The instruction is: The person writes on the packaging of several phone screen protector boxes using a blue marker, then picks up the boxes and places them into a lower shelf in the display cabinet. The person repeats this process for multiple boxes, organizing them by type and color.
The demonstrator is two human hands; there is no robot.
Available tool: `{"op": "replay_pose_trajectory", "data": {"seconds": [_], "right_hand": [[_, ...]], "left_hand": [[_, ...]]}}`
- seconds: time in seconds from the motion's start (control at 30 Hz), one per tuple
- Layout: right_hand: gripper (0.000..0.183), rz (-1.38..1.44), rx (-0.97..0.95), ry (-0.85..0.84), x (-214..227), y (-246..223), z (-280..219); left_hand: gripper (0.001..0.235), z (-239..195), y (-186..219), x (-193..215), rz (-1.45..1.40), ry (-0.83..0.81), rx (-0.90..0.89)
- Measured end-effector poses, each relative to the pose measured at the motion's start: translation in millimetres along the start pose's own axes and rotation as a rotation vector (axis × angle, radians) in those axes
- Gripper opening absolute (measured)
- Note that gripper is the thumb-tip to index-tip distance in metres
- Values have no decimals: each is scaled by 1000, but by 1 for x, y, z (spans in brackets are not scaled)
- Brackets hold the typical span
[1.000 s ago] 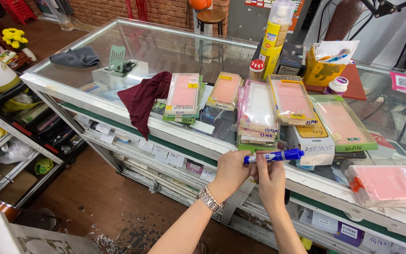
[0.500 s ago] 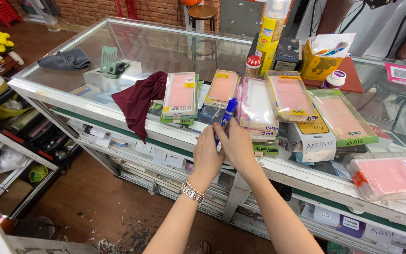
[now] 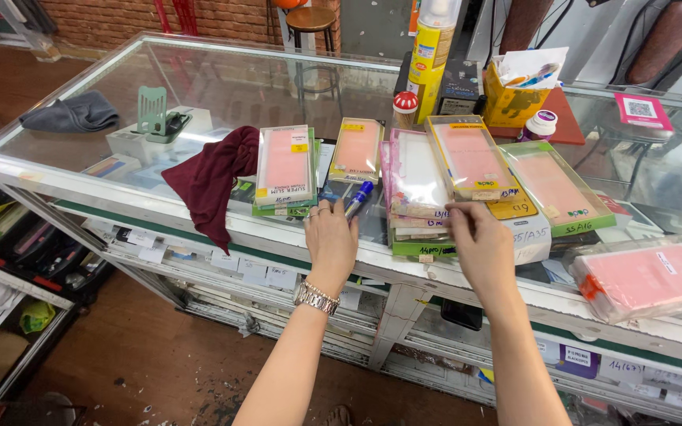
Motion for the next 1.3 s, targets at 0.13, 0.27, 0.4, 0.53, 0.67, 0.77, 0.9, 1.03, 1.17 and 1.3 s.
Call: {"op": "replay_pose_trajectory", "data": {"seconds": [0.13, 0.27, 0.4, 0.53, 0.67, 0.77, 0.9, 1.03, 1.17, 1.3], "right_hand": [[32, -106, 35, -14, 14, 23, 10], [32, -178, 84, -82, 5, 36, 21], [34, -142, 21, -75, 0, 50, 29], [34, -27, 16, -82, -6, 48, 35], [37, 17, -118, -99, -2, 40, 36], [41, 119, -272, -121, 4, 33, 35], [41, 263, -228, -119, 8, 20, 36], [40, 428, -283, -128, 7, 26, 39], [38, 497, -208, -163, 4, 28, 44], [38, 534, -198, -168, 3, 30, 44]], "left_hand": [[35, 5, 19, -2, -475, 35, -56], [36, 19, 39, -27, -730, -102, 33], [37, 33, 38, -47, -783, -138, 122], [44, 38, 33, -65, -814, -288, 272], [42, 48, 34, -63, -742, -260, 229], [41, 56, 31, -56, -675, -249, 198], [41, 63, 32, -49, -689, -290, 180], [40, 69, 35, -40, -632, -193, 110], [40, 72, 36, -39, -633, -188, 128], [40, 71, 35, -40, -637, -188, 138]]}}
Point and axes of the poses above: each hand's wrist, its own z-axis towards the middle knuckle, its own x-axis out of the back of the hand, y = z × x, the point moved 5 cm from there along z, towards the middle knuckle, and after that the axes turned 7 degrees about z, right-handed, at the moved point
